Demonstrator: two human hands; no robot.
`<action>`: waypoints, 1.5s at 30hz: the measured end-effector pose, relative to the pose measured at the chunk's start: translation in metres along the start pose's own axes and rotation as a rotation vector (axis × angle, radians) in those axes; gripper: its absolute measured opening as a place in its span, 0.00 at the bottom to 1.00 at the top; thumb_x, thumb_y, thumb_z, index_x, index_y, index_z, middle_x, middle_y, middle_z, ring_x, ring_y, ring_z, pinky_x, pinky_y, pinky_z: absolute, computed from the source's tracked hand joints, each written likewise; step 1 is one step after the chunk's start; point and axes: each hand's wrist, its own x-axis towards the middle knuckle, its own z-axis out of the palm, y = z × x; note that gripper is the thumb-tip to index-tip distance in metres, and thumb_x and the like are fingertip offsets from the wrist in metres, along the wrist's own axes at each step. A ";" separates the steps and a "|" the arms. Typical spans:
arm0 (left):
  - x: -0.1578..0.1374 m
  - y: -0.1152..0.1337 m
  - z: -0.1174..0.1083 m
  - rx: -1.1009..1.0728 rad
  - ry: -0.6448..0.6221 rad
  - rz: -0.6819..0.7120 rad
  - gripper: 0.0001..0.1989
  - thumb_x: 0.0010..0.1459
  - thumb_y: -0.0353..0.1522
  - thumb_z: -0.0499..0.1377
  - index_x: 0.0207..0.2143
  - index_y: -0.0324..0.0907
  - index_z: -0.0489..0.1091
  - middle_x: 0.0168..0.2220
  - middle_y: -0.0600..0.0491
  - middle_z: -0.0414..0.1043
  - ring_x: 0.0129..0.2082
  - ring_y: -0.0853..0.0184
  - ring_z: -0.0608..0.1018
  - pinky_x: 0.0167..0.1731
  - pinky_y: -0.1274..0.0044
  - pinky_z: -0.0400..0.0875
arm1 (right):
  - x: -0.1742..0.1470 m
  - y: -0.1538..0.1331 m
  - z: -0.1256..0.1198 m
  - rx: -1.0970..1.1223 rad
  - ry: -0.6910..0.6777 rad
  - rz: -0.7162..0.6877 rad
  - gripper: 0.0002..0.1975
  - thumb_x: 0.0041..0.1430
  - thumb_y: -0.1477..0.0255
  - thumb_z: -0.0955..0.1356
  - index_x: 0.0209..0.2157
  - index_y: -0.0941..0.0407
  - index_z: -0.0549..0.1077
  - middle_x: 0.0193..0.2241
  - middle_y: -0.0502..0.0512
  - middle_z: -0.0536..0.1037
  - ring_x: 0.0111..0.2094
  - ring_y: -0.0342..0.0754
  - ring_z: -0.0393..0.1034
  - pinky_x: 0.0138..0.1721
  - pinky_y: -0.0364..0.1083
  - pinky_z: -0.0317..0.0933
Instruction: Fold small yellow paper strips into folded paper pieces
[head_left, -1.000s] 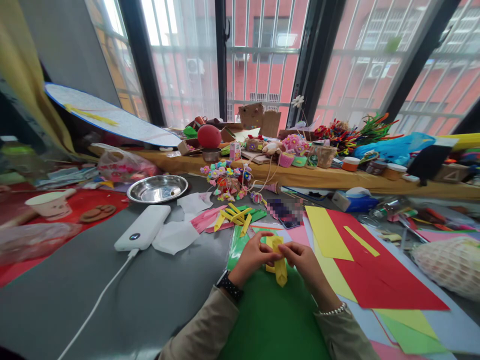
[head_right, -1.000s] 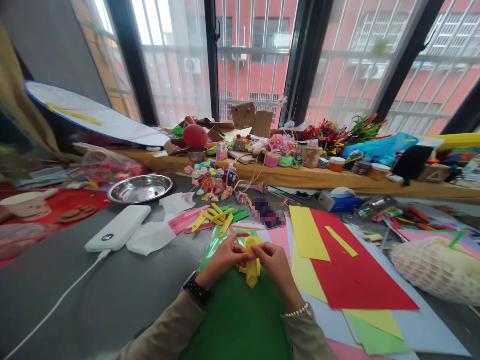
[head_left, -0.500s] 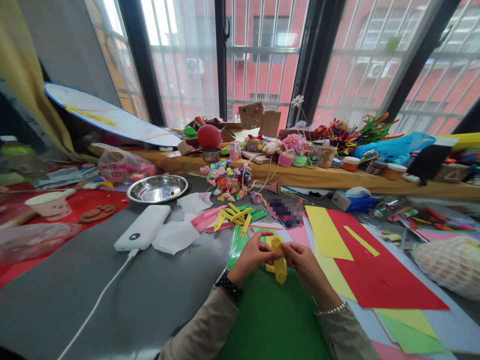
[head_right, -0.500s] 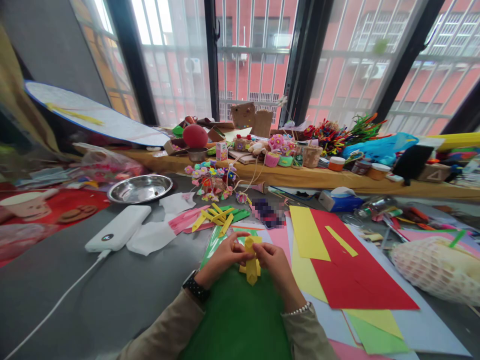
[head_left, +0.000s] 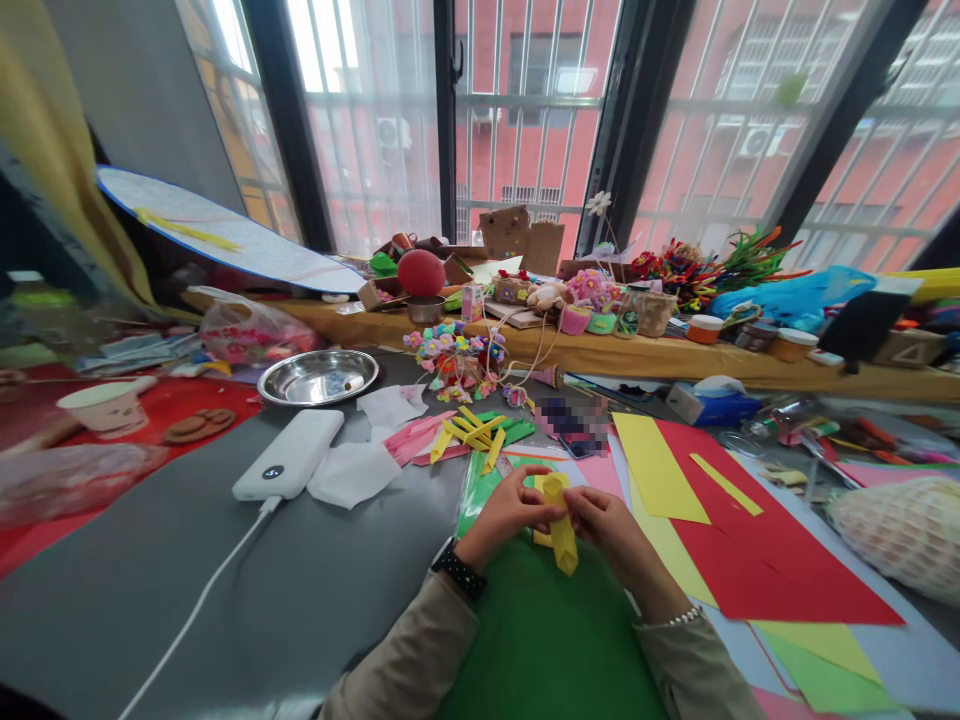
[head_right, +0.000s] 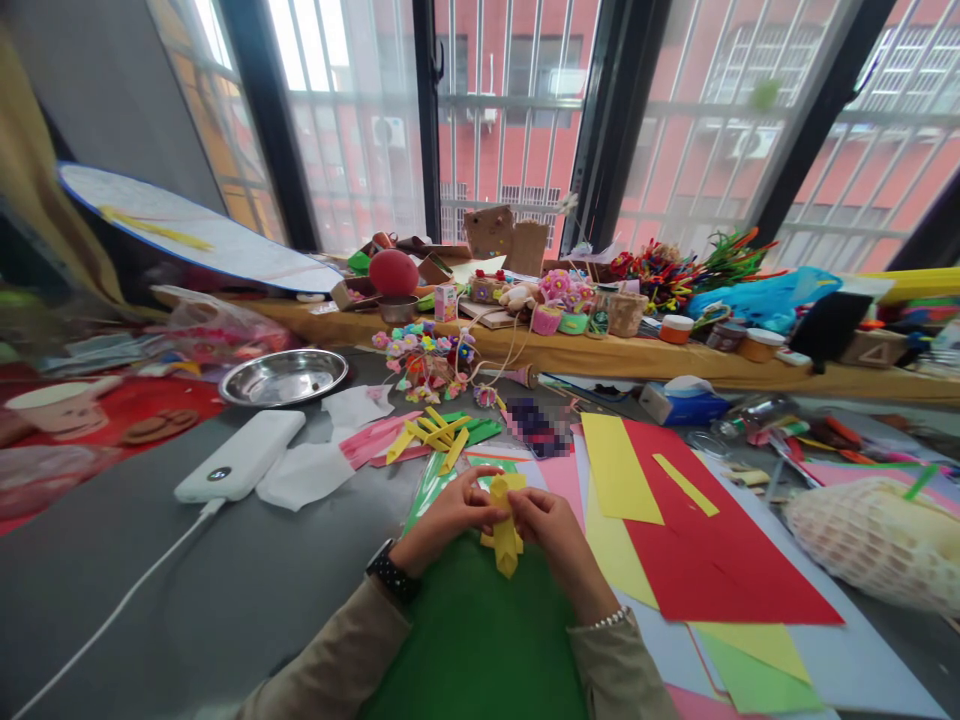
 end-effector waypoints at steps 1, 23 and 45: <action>0.000 0.000 0.000 0.001 0.001 0.000 0.28 0.34 0.32 0.62 0.40 0.38 0.57 0.17 0.60 0.65 0.18 0.73 0.70 0.21 0.80 0.64 | 0.000 0.000 -0.001 -0.013 -0.014 -0.013 0.15 0.41 0.60 0.65 0.20 0.59 0.66 0.13 0.44 0.60 0.15 0.36 0.51 0.17 0.38 0.43; 0.005 -0.002 -0.003 -0.096 0.261 0.107 0.26 0.32 0.33 0.64 0.35 0.37 0.57 0.17 0.59 0.66 0.20 0.72 0.71 0.24 0.80 0.64 | -0.002 -0.002 0.005 -0.671 0.179 -0.438 0.14 0.50 0.62 0.59 0.20 0.56 0.64 0.18 0.51 0.66 0.21 0.43 0.60 0.22 0.41 0.53; 0.003 0.001 -0.001 -0.193 0.341 0.149 0.24 0.35 0.32 0.63 0.35 0.38 0.56 0.20 0.58 0.65 0.23 0.71 0.72 0.27 0.76 0.68 | 0.001 -0.002 0.001 -0.494 0.091 -0.287 0.12 0.47 0.64 0.62 0.23 0.58 0.70 0.22 0.52 0.72 0.25 0.46 0.64 0.26 0.42 0.57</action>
